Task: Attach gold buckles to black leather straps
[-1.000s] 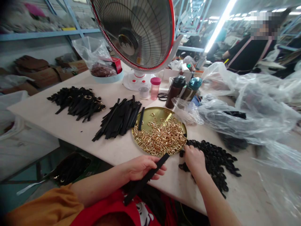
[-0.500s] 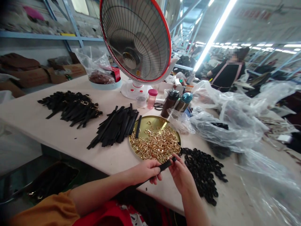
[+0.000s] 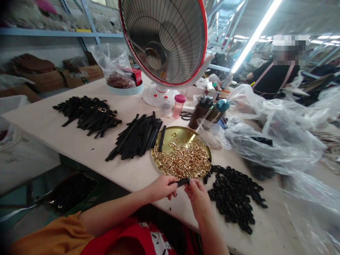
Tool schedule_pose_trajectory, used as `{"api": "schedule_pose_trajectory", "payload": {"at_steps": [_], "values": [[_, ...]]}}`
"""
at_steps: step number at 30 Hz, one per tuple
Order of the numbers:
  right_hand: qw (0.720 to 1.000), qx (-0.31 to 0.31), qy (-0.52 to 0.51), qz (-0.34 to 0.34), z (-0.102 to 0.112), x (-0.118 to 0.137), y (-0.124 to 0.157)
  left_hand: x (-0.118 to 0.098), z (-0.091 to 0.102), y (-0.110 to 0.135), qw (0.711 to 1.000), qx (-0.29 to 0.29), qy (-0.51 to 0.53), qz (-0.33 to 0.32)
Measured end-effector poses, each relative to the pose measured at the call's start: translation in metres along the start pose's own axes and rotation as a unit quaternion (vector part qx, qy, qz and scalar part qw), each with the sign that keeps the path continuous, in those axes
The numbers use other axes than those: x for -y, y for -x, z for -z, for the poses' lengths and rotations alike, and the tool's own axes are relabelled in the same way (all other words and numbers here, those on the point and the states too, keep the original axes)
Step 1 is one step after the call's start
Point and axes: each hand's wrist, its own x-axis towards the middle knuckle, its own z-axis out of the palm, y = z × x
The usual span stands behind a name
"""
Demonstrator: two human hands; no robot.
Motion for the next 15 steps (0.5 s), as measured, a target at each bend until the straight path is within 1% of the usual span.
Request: {"api": "schedule_pose_trajectory", "payload": {"at_steps": [2, 5, 9, 15], "values": [[1.0, -0.003, -0.005, 0.017, 0.0, -0.003, 0.002, 0.003, -0.005, -0.002, 0.997, 0.021, 0.059, 0.037], [0.999, -0.005, -0.018, 0.042, -0.005, -0.008, 0.006, 0.007, -0.011, -0.002, 0.994, 0.014, 0.097, 0.057], [0.999, 0.009, -0.029, 0.037, -0.009, -0.011, 0.011, 0.009, -0.013, 0.004, 0.995, -0.028, 0.083, 0.038], [0.999, 0.015, -0.028, 0.004, -0.004, -0.015, 0.021, 0.007, -0.012, 0.016, 0.997, -0.064, 0.045, 0.019]]}}
